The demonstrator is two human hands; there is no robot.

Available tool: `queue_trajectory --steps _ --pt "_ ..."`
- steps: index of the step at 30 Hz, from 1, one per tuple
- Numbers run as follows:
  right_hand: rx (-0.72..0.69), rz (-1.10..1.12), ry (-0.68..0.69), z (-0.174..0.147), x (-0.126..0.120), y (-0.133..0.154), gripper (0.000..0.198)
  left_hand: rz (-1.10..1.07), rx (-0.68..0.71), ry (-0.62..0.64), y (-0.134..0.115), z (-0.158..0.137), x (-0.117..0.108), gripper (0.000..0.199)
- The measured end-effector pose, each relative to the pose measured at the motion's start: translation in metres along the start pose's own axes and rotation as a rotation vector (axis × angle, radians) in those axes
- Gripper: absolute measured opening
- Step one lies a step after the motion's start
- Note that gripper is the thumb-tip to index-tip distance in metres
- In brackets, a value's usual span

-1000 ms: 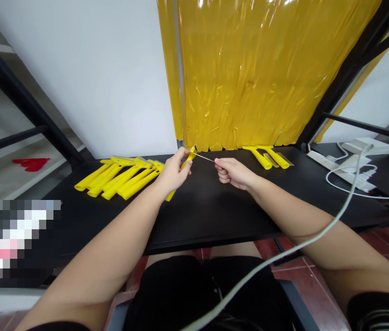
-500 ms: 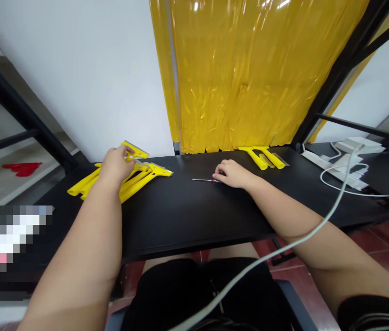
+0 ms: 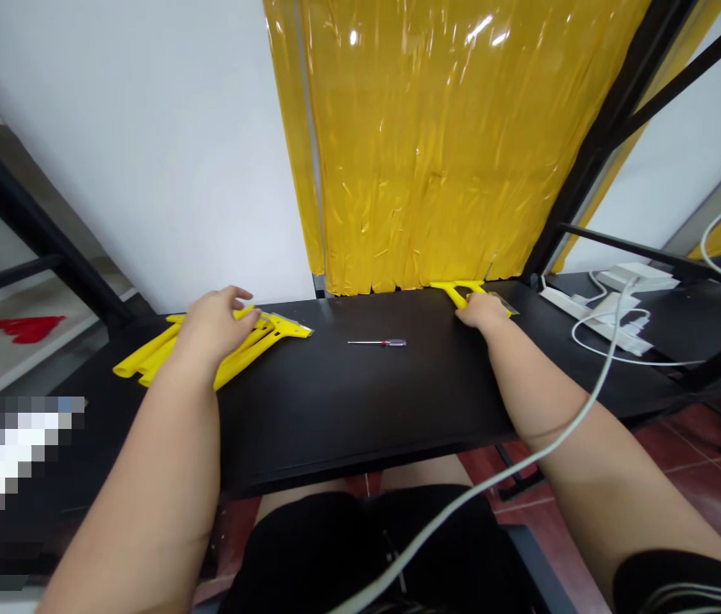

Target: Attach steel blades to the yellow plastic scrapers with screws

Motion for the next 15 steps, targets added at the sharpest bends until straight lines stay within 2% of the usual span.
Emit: queue_trajectory --steps 2,3,4,5,7,8,9,10,11,12,13,14,15 --pt "0.045 -0.003 0.048 0.001 0.005 -0.001 0.051 -0.273 0.247 0.073 -0.041 -0.052 -0.011 0.032" --pt "0.043 -0.001 0.046 0.001 0.005 -0.001 0.051 -0.434 0.342 0.174 -0.058 -0.083 -0.012 0.031" --pt "0.034 -0.002 0.035 0.001 0.005 -0.001 0.051 -0.575 0.418 0.355 -0.072 -0.117 -0.005 0.025" --pt "0.023 -0.004 0.017 0.001 0.004 -0.001 0.052 -0.692 0.513 0.603 -0.085 -0.154 0.007 0.017" --pt "-0.002 -0.008 -0.035 0.002 0.0 -0.001 0.056 -0.808 0.693 1.199 -0.098 -0.236 0.045 0.017" --pt "-0.015 -0.005 -0.057 0.002 -0.001 -0.001 0.059 -0.802 0.711 1.448 -0.095 -0.269 0.069 0.021" --pt "-0.028 0.001 -0.068 0.002 -0.001 -0.001 0.063 -0.782 0.646 1.58 -0.089 -0.291 0.099 0.024" --pt "-0.04 0.01 -0.062 0.003 0.0 0.0 0.067 -0.705 0.521 1.605 -0.081 -0.303 0.135 0.024" --pt "-0.05 0.02 -0.043 0.003 0.002 0.0 0.07 -0.613 0.379 1.54 -0.074 -0.306 0.172 0.024" --pt "-0.054 0.027 -0.014 0.004 0.005 0.001 0.071 -0.561 0.235 1.399 -0.068 -0.302 0.204 0.023" --pt "-0.052 0.032 0.019 0.005 0.008 0.001 0.069 -0.552 0.16 1.297 -0.068 -0.298 0.23 0.021" --pt "-0.045 0.031 0.048 0.005 0.011 0.001 0.066 -0.623 0.17 1.258 -0.078 -0.297 0.247 0.019" --pt "-0.035 0.027 0.071 0.005 0.013 0.0 0.063 -0.718 0.235 1.301 -0.092 -0.299 0.259 0.019"
Point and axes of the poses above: each hand's wrist, its own z-axis towards the middle knuckle, its own x-axis out of the palm, y = z × x, the point moved 7 cm from there along z, towards the middle knuckle, and after that the axes turned 4 degrees about -x, right-handed, at the moved point
